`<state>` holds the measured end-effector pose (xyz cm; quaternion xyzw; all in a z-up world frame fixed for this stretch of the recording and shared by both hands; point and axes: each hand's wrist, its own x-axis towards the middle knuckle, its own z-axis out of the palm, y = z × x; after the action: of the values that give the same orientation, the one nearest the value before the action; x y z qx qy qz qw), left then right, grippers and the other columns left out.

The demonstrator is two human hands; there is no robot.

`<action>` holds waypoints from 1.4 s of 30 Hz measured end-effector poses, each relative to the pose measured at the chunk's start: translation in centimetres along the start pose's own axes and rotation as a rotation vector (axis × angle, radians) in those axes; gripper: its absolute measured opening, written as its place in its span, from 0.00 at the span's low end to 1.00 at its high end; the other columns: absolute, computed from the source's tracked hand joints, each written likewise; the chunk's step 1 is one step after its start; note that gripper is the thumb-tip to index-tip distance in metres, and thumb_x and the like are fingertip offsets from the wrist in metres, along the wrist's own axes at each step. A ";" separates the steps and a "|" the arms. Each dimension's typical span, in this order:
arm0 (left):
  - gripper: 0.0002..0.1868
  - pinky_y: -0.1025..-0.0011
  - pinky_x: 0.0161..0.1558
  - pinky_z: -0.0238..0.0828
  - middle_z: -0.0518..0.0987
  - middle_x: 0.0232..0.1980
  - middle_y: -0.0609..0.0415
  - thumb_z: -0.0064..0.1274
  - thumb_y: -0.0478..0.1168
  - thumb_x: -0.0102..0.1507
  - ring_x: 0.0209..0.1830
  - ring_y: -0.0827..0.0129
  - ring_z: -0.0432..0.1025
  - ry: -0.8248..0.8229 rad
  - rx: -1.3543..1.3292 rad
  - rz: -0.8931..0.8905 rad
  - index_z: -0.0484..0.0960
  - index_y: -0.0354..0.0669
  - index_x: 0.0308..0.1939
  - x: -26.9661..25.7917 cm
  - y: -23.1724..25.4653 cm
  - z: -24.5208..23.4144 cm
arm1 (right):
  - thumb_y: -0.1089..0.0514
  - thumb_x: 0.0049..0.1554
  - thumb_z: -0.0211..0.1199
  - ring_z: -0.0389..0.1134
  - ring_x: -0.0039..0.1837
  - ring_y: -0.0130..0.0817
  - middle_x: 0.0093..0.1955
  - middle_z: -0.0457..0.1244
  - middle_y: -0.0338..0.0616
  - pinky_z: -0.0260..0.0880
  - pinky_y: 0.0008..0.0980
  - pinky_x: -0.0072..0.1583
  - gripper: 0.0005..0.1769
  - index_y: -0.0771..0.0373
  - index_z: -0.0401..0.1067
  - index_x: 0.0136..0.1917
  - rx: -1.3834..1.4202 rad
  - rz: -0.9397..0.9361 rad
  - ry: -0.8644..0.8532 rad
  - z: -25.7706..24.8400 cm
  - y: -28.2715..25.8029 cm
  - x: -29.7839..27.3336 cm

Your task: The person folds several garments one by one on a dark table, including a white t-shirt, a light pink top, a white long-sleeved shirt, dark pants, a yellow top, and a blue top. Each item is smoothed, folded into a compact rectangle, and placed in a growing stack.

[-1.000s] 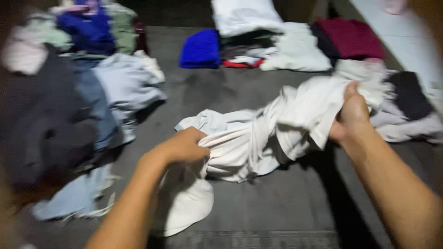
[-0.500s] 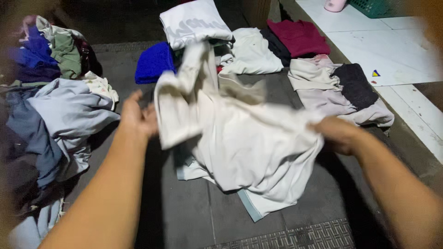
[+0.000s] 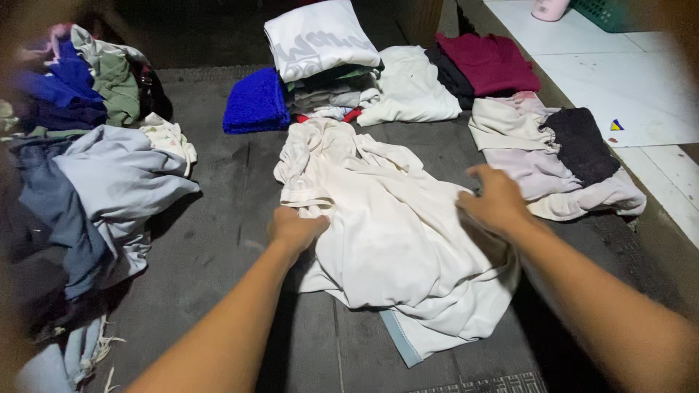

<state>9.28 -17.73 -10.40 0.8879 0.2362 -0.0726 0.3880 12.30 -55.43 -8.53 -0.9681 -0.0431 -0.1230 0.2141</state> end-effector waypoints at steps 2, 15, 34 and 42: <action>0.29 0.61 0.59 0.73 0.84 0.56 0.41 0.68 0.51 0.53 0.56 0.51 0.78 -0.018 0.030 -0.050 0.86 0.34 0.50 -0.1 0.9 0.4 | 0.43 0.50 0.67 0.72 0.58 0.54 0.57 0.69 0.59 0.71 0.45 0.61 0.32 0.64 0.73 0.63 0.002 0.069 -0.082 1.3 -0.6 0.1; 0.25 0.47 0.63 0.70 0.82 0.59 0.39 0.38 0.41 0.64 0.60 0.50 0.76 -0.402 -1.584 -0.144 0.74 0.33 0.62 4.3 -5.4 -7.9 | 0.52 0.59 0.63 0.62 0.45 0.34 0.48 0.71 0.56 0.65 0.41 0.49 0.17 0.69 0.78 0.52 0.276 0.304 -1.008 3.2 -3.6 0.7; 0.27 0.46 0.52 0.77 0.78 0.61 0.40 0.39 0.54 0.70 0.57 0.52 0.77 -0.029 -0.878 -0.395 0.70 0.39 0.64 -0.1 -13.5 -14.9 | 0.57 0.60 0.50 0.69 0.64 0.45 0.62 0.68 0.49 0.68 0.54 0.66 0.25 0.66 0.64 0.70 1.585 0.715 0.264 -6.3 8.2 -1.9; 0.28 0.58 0.49 0.80 0.84 0.54 0.42 0.58 0.44 0.59 0.49 0.59 0.79 -0.538 -0.931 -0.210 0.77 0.38 0.63 -2.1 -12.1 -12.9 | 0.67 0.52 0.67 0.67 0.60 0.48 0.68 0.58 0.61 0.70 0.42 0.61 0.40 0.61 0.58 0.75 0.294 0.452 0.351 -4.1 -0.1 -3.4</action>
<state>0.98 -2.06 -8.76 0.5439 0.2233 -0.2234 0.7774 8.09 -57.20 -5.76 -0.8757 0.1936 -0.2300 0.3779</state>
